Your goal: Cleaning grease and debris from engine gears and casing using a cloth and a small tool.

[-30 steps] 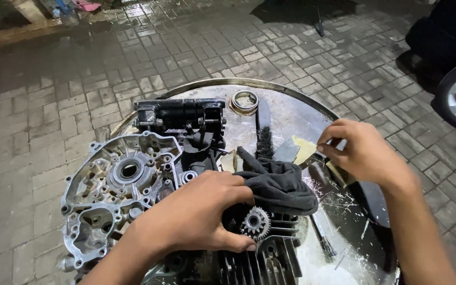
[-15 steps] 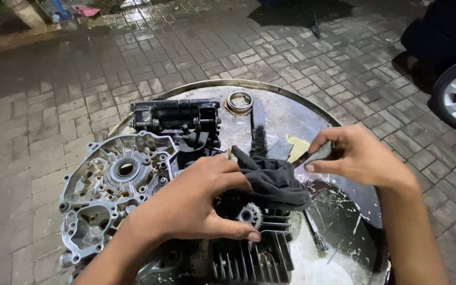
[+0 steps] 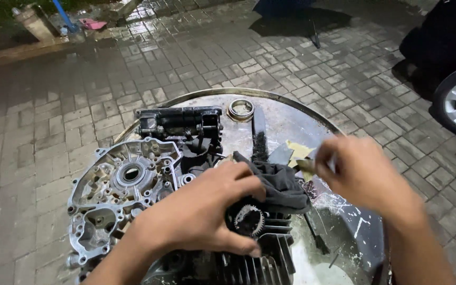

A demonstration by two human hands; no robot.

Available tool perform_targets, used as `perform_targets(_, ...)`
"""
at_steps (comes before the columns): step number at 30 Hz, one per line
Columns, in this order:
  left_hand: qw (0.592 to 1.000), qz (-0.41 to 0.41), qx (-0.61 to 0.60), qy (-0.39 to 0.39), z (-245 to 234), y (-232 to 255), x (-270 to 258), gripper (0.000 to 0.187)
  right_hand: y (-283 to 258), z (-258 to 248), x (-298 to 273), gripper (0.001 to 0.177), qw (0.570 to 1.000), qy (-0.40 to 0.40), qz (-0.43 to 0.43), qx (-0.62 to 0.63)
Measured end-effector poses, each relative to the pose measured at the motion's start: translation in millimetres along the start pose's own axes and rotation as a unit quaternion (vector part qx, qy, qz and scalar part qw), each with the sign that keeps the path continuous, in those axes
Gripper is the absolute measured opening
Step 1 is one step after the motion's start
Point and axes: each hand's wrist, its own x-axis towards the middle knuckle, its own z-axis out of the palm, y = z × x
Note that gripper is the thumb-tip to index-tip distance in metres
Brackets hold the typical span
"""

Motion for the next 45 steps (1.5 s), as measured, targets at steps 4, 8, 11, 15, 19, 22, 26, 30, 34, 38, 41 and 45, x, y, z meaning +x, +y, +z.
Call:
perform_targets(4,1.000,0.026,-0.005,0.005,12,-18,2,0.064,11,28,-3,0.009,0.982,-0.156,0.005,-0.106)
perform_targets(8,0.998,0.051,-0.013,0.020,13,-26,4,0.061,21,51,7,0.018,0.983,-0.182,0.014,-0.037)
perform_targets(11,0.999,0.036,0.001,0.012,16,-29,3,0.064,13,42,4,0.008,0.978,-0.209,0.001,0.014)
perform_targets(15,0.997,0.060,0.051,0.027,23,-34,4,0.064,-9,26,-2,0.017,0.976,-0.210,0.059,0.029)
perform_targets(19,0.996,0.074,0.045,0.032,24,-30,3,0.058,8,45,3,0.010,0.982,-0.178,0.024,0.055)
perform_targets(22,0.992,0.110,0.022,0.066,26,-25,4,0.050,11,45,2,0.008,0.984,-0.175,0.000,0.039)
perform_targets(26,0.994,0.091,0.023,0.050,27,-26,5,0.051,13,31,2,0.012,0.985,-0.131,0.091,0.069)
perform_targets(30,0.997,0.075,0.003,0.034,27,-27,3,0.055,15,23,-13,0.010,0.972,0.023,0.081,0.221)
perform_targets(34,0.992,0.112,-0.004,0.056,29,-34,4,0.051,-6,15,-18,0.025,0.917,0.056,-0.282,0.275)
perform_targets(38,0.990,0.122,-0.004,0.073,31,-36,5,0.058,-32,6,-5,0.008,0.882,-0.065,-0.396,0.246)
perform_targets(41,0.991,0.118,-0.002,0.070,30,-35,5,0.060,-31,11,5,0.004,0.845,-0.100,-0.444,0.279)
perform_targets(45,0.992,0.115,-0.002,0.047,28,-37,4,0.058,-28,16,1,0.005,0.813,-0.142,-0.467,0.319)
